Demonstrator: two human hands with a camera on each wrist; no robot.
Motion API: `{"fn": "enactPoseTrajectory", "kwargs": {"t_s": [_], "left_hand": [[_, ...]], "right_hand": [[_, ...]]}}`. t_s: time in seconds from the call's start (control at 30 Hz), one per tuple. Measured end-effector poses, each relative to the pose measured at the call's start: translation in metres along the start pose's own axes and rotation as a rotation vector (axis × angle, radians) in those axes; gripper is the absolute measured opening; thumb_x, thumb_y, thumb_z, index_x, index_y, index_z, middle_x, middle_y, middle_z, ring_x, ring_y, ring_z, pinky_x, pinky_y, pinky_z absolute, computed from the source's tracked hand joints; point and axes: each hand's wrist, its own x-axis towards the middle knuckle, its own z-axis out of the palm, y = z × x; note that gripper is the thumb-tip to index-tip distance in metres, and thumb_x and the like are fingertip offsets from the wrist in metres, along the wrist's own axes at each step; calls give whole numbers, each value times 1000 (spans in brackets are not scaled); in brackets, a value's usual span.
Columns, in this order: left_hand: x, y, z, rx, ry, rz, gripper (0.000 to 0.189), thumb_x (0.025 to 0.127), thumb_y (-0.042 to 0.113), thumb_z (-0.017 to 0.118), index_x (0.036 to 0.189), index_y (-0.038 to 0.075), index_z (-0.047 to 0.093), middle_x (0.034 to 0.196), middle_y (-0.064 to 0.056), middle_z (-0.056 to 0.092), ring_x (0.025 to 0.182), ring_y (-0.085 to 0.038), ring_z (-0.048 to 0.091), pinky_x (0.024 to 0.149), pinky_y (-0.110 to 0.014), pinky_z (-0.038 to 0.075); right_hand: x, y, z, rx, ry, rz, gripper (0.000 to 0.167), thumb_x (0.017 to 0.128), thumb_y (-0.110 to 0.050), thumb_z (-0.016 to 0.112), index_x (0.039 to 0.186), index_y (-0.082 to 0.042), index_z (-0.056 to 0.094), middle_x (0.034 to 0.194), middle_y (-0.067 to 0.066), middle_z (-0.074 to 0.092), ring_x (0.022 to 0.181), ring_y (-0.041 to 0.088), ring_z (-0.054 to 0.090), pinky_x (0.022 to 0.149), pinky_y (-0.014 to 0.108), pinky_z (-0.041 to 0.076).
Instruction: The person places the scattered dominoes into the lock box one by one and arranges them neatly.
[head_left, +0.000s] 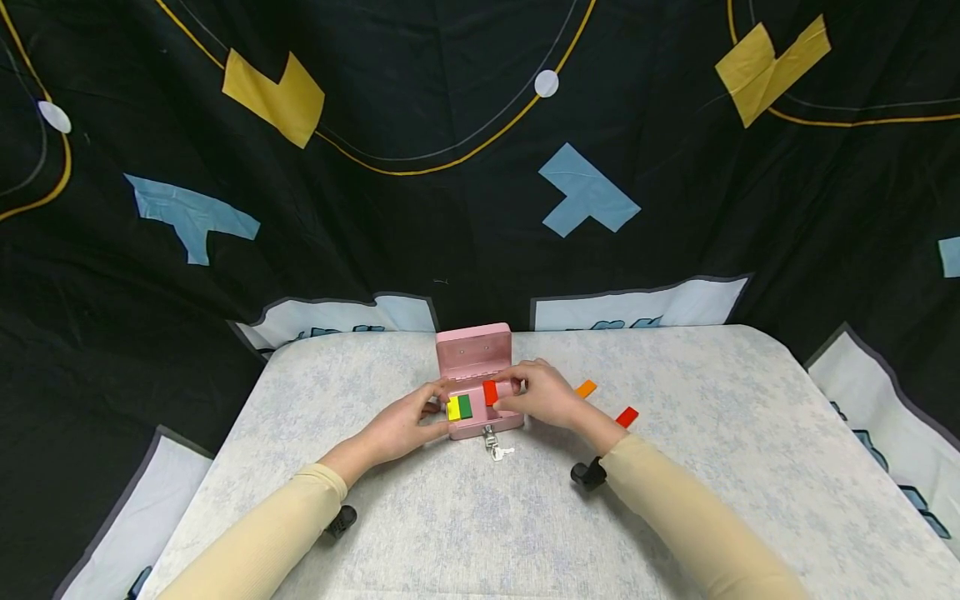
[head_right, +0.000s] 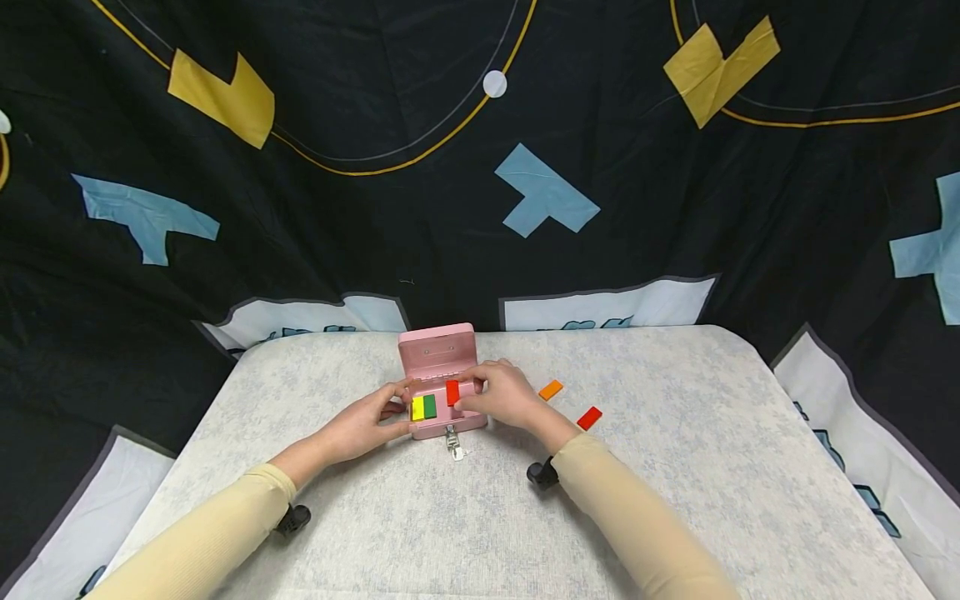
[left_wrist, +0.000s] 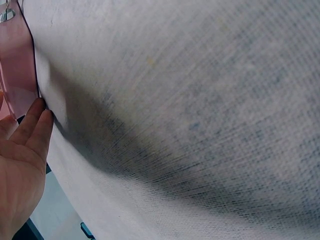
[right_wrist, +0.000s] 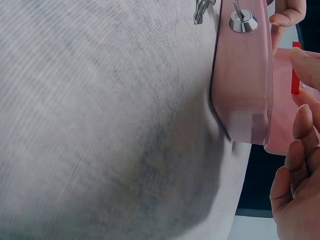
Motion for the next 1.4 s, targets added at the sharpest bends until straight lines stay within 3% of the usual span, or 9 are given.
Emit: {"fn": "enactPoseTrajectory", "kwargs": {"t_s": [0.1,0.23,0.57,0.67,0.83,1.4], "left_hand": [[0,0,0,3,1,-3,53,93,36,77,136,15,54,162,-1,38,126,-27,60,106,-47,47],[1,0,1,6,2,-18,65,93,36,77,147,17,47,149,-3,53,125,-26,61,106,-47,47],[1,-1,1,6,-1,-26,74,94,37,76,156,19,39,136,-2,59,125,-25,60,107,-46,46],[1,-1,0,6,-5,-25,64,94,37,76,148,19,46,146,-1,54,126,-24,60,107,-46,46],[1,-2,0,0,-11,-5,40,95,37,75,122,16,55,163,-1,37,127,-25,59,107,-47,46],[1,1,-1,-22,-21,-34,39,95,35,75,123,16,54,164,0,35,127,-25,59,107,-47,46]], "right_hand": [[2,-2,2,0,-3,7,42,85,-32,84,124,-22,74,84,-4,58,91,17,50,68,33,44],[4,-4,3,-2,-7,14,42,85,-33,84,125,-22,74,84,-3,58,91,18,50,68,33,43],[10,-6,10,-25,-2,-3,41,84,-33,85,122,-21,75,85,-6,61,90,17,50,74,35,41],[11,-7,13,-39,-6,-6,41,84,-33,85,123,-22,75,84,-6,61,91,17,50,74,34,42],[13,-11,15,-62,-9,-17,43,84,-33,84,123,-20,74,82,-7,61,91,18,50,71,34,43],[20,-10,21,-126,-28,1,40,86,-34,83,123,-21,74,82,-9,61,89,16,49,68,32,42]]}}
